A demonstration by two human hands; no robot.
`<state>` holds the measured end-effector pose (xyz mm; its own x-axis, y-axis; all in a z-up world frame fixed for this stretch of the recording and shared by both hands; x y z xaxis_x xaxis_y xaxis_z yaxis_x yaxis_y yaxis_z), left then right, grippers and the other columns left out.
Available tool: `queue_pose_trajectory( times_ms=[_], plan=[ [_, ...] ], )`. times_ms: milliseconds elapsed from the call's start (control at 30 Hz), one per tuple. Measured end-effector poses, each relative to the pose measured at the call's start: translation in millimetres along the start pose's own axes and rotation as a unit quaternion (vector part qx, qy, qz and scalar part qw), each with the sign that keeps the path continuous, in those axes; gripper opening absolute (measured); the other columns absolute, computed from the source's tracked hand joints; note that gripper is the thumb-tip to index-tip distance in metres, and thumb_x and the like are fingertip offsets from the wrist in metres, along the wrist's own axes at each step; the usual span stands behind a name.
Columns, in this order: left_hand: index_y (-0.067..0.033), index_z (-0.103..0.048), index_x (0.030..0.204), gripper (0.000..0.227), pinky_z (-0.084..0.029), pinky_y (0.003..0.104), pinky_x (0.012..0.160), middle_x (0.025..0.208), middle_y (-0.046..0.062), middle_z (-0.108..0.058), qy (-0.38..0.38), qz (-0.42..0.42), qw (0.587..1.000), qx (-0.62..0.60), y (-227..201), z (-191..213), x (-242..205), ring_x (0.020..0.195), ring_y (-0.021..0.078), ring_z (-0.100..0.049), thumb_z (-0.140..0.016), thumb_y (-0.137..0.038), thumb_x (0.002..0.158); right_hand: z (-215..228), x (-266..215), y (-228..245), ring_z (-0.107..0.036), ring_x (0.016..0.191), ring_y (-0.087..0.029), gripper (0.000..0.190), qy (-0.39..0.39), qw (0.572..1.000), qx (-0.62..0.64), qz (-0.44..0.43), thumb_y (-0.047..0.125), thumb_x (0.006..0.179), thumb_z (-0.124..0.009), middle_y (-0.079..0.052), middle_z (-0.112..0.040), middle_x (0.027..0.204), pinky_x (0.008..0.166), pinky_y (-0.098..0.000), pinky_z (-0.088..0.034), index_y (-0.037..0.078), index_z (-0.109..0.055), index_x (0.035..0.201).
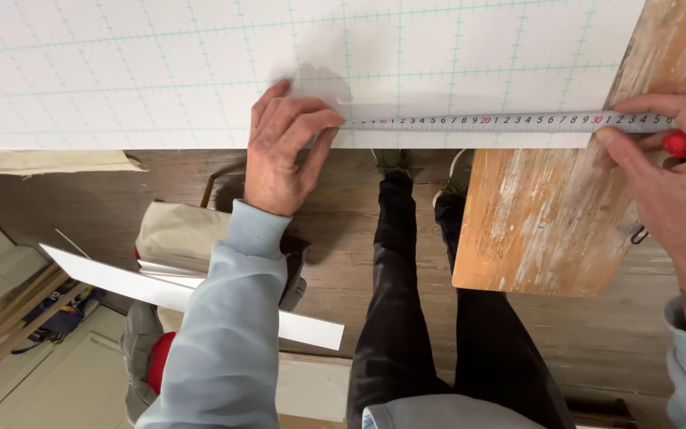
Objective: Measuring and marking a large white matboard using a tape measure and a pencil on a workbench.
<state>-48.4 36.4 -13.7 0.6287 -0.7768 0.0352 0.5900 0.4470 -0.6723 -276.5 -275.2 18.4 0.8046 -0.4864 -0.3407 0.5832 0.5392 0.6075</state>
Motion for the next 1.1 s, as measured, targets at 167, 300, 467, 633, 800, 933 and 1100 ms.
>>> queue_pose_trajectory(
  times_ms=[167, 300, 467, 633, 800, 933, 1100],
  plan=[
    [-0.0157, -0.076, 0.106, 0.018, -0.041, 0.049, 0.122, 0.098, -0.001, -0.07, -0.022, -0.015, 0.999, 0.023, 2, -5, -3, 0.096, 0.0172, -0.068, -0.085, -0.008, 0.092, -10, -3, -21, -0.072, 0.095, -0.024, 0.022, 0.004, 0.998, 0.058, -0.005, -0.007, 0.106, -0.074, -0.019, -0.054, 0.138, 0.067, -0.0262, -0.055, -0.008, -0.063, 0.125],
    [-0.018, -0.075, 0.1, 0.016, -0.036, 0.05, 0.123, 0.095, -0.005, -0.072, -0.02, -0.007, 0.999, 0.042, 9, -16, -5, 0.091, 0.0128, -0.068, -0.089, -0.018, 0.092, -13, -5, -36, -0.072, 0.097, -0.023, 0.02, 0.014, 0.997, 0.079, -0.008, -0.004, 0.111, -0.07, -0.018, -0.055, 0.14, 0.075, -0.0238, -0.06, -0.007, -0.06, 0.128],
    [-0.0199, -0.074, 0.097, 0.018, -0.032, 0.052, 0.12, 0.097, -0.002, -0.07, -0.014, -0.028, 0.998, 0.057, 4, -18, 0, 0.092, 0.0135, -0.066, -0.09, -0.025, 0.089, -17, -5, -45, -0.072, 0.099, -0.025, 0.02, 0.017, 0.998, 0.064, 0.009, -0.003, 0.114, -0.069, -0.02, -0.056, 0.141, 0.079, -0.0254, -0.062, -0.008, -0.059, 0.13],
    [-0.0209, -0.076, 0.1, 0.017, -0.033, 0.049, 0.118, 0.099, -0.004, -0.071, 0.001, -0.021, 0.998, 0.054, 11, -28, 2, 0.098, 0.0127, -0.067, -0.09, -0.026, 0.093, 2, 4, 22, -0.071, 0.093, -0.029, 0.022, -0.014, 0.999, -0.022, 0.034, -0.006, 0.102, -0.077, -0.022, -0.057, 0.131, 0.074, -0.031, -0.061, -0.01, -0.065, 0.12],
    [-0.0199, -0.077, 0.097, 0.014, -0.033, 0.049, 0.117, 0.097, -0.004, -0.071, 0.036, -0.005, 0.998, 0.046, 7, -23, 6, 0.094, 0.0131, -0.068, -0.089, -0.025, 0.095, 8, 7, 5, -0.072, 0.094, -0.027, 0.022, -0.017, 0.998, -0.016, 0.05, -0.006, 0.098, -0.08, -0.02, -0.059, 0.126, 0.073, -0.0292, -0.063, -0.009, -0.07, 0.117],
    [-0.018, -0.077, 0.093, 0.012, -0.032, 0.048, 0.117, 0.093, -0.005, -0.071, 0.06, 0.025, 0.997, 0.045, -3, -13, 13, 0.088, 0.0142, -0.065, -0.088, -0.022, 0.092, 7, 10, 5, -0.074, 0.092, -0.023, 0.02, -0.006, 0.999, 0.027, 0.033, -0.004, 0.097, -0.078, -0.019, -0.059, 0.124, 0.073, -0.0267, -0.065, -0.007, -0.069, 0.115],
    [-0.0176, -0.077, 0.094, 0.012, -0.031, 0.048, 0.117, 0.093, -0.004, -0.071, 0.071, 0.021, 0.996, 0.044, -4, -11, 14, 0.09, 0.0149, -0.066, -0.088, -0.022, 0.094, 6, 11, 6, -0.074, 0.09, -0.023, 0.019, -0.002, 0.999, 0.029, 0.022, -0.003, 0.097, -0.077, -0.019, -0.059, 0.123, 0.071, -0.0271, -0.065, -0.007, -0.068, 0.113]
  ],
)
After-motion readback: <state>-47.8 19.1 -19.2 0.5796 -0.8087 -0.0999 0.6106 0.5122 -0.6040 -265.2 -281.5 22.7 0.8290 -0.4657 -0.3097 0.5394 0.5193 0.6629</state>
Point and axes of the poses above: each hand's wrist, its own x-axis towards the middle knuckle, its own z-axis out of the back of the hand, y = z × x, the point moved 1 cm from there along x, towards the middle knuckle
